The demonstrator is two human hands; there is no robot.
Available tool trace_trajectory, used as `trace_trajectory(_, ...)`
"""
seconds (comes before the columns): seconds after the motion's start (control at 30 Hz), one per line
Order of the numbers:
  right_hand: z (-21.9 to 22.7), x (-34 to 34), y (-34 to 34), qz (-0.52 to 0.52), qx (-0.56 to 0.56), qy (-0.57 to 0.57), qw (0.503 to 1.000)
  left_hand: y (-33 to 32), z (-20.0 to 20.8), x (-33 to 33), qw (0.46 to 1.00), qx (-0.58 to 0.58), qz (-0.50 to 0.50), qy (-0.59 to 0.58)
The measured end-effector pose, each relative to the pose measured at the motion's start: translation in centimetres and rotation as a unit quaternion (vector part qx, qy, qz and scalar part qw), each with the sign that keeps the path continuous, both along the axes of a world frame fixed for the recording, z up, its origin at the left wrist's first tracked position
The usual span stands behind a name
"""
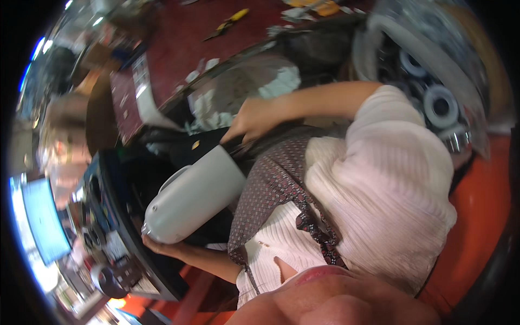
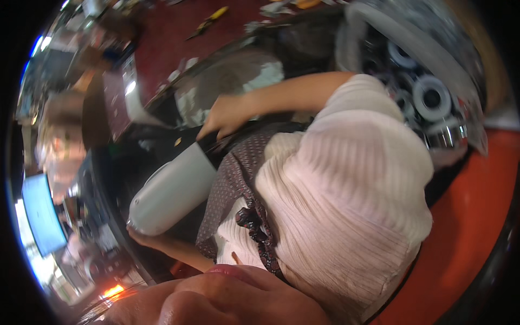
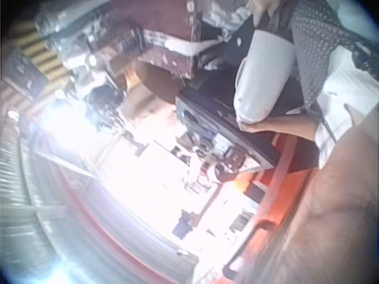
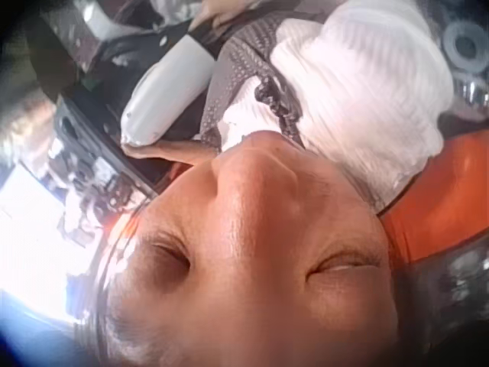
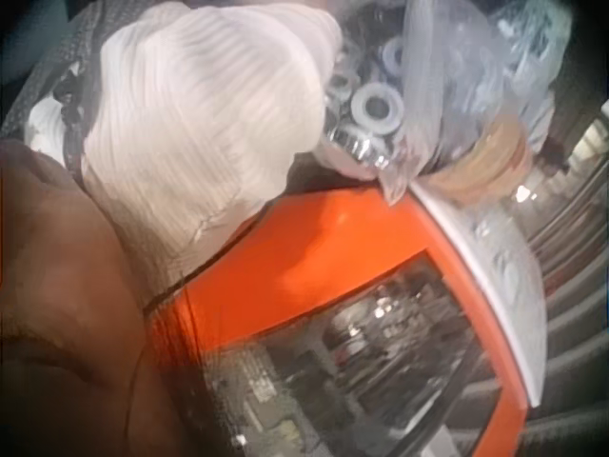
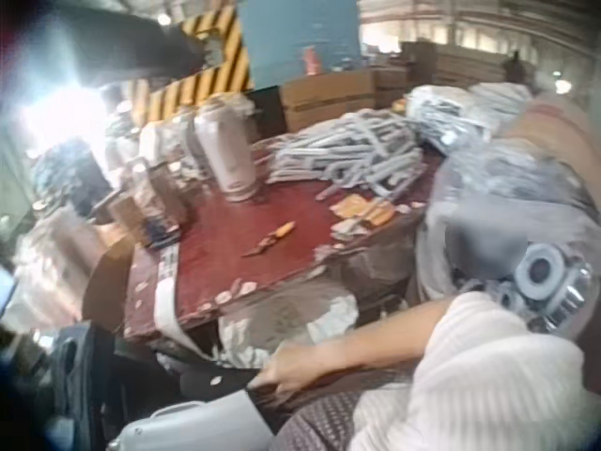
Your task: The person repeatedly assembles grey electric kettles by attaching handles and lids, then places them on a nearby table. The person handles multiple kettles one at a time in a repetitive cycle.
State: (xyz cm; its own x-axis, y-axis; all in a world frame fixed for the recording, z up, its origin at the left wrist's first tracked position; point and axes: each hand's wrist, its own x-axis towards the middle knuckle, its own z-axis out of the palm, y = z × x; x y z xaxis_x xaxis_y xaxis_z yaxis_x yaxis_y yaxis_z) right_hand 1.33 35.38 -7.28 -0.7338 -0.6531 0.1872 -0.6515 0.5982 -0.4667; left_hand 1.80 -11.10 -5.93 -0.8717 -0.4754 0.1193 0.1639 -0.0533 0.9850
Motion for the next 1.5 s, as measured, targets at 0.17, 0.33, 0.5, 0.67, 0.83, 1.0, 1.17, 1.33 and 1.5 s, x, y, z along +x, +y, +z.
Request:
trace_trajectory(0.17,6.6,10.0,20.4,-0.454,0.396,-0.127,0.788,-0.7,1.8,-3.9,0.997,-0.011,-0.073,0.027)
trace_trajectory(0.33,-1.1,17.8,35.2,-0.603,0.411,-0.193,0.657,-0.4,1.1,-5.1,0.994,0.035,-0.083,-0.056)
trace_trajectory(0.5,-11.8,19.7,42.3,-0.587,0.333,-0.272,0.686,-2.0,-1.0,-2.4,0.994,0.095,-0.011,-0.048)
trace_trajectory(0.67,-12.3,18.5,43.7,-0.584,0.364,-0.282,0.669,-3.6,-2.1,0.3,0.994,0.072,-0.018,-0.074)
trace_trajectory(0.83,-7.1,20.3,41.8,-0.603,0.467,-0.281,0.583,-5.5,-6.1,-0.3,0.993,0.094,-0.062,-0.035)
trace_trajectory(1.0,0.3,17.1,36.3,-0.427,0.668,-0.119,0.598,-7.7,-10.1,-2.1,0.978,0.183,-0.081,-0.051)
trace_trajectory(1.17,9.3,6.5,19.3,-0.36,0.566,-0.096,0.735,-7.7,-11.7,-2.1,0.97,0.235,-0.01,-0.06)
trace_trajectory(1.33,9.2,2.5,0.1,-0.176,0.153,-0.071,0.97,-7.5,-10.3,1.2,0.968,0.234,0.085,0.02)
trace_trajectory(1.5,5.1,0.9,-2.1,0.052,0.058,-0.222,0.972,-7.2,-7.8,5.1,0.959,0.237,0.151,0.048)
